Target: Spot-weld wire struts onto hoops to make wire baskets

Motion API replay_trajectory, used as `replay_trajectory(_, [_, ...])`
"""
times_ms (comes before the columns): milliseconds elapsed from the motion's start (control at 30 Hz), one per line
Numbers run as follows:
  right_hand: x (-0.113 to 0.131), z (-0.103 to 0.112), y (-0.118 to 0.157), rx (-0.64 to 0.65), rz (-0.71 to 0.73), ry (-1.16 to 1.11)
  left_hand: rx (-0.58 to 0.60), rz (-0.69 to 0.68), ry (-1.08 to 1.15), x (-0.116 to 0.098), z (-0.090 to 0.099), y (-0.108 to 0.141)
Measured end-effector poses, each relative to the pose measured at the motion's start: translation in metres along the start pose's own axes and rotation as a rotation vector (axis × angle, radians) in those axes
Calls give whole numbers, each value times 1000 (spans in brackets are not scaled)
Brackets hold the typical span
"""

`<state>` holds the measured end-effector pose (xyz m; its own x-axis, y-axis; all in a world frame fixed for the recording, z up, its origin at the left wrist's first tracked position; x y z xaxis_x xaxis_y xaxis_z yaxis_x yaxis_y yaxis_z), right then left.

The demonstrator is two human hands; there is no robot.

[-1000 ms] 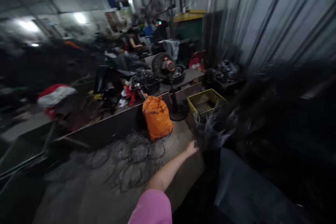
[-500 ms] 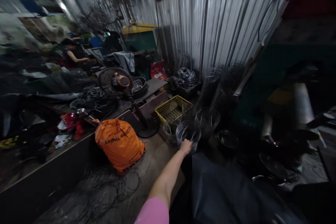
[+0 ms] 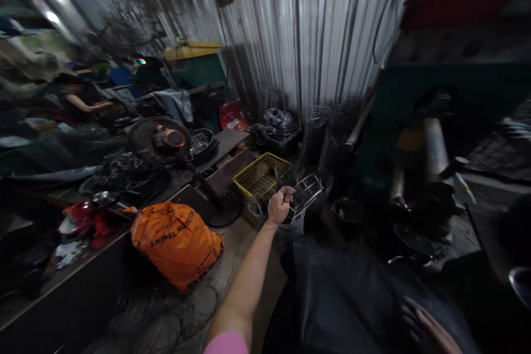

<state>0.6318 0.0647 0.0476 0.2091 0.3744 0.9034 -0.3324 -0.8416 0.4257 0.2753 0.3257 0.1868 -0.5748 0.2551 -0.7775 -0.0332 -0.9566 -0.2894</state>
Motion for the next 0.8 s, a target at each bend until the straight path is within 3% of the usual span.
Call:
replay_trajectory(100, [48,-23,-7,-26,69,-128,223,92,634,-43,-18,25])
replay_trajectory(233, [108,-56,10,244,136,-301,488,377,989,-72,-66,70])
replay_trajectory(300, [120,-66,28,324,105,-364,537,468,1022,-73,-85,84])
replay_trajectory(400, [123,-69,50,327,77,-442,521,517,958,-66,-101,93])
replay_trajectory(533, [127,-63,51,258,100,-419,224,310,656,-65,-99,107])
replay_trajectory(567, [129,-61,48,230,103,-404,203,239,588,-69,-97,114])
replay_trajectory(600, [130,-61,46,199,110,-402,234,180,543,-74,-96,121])
replay_trajectory(667, [130,-66,44,134,135,-438,413,122,525,-87,-98,136])
replay_trajectory(800, [115,-86,40,74,215,-561,775,162,680,-110,-111,153])
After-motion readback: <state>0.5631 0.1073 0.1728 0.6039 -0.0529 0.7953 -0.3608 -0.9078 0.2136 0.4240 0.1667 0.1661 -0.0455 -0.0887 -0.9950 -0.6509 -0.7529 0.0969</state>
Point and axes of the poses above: each hand's wrist, its own y-axis away from the middle knuckle, its own z-axis out of the back of the hand, x = y × z, the point moved 2 cm from there along -y, towards the middle knuckle, and after that the axes turned 1 degree about -y, right-handed, at the moved point
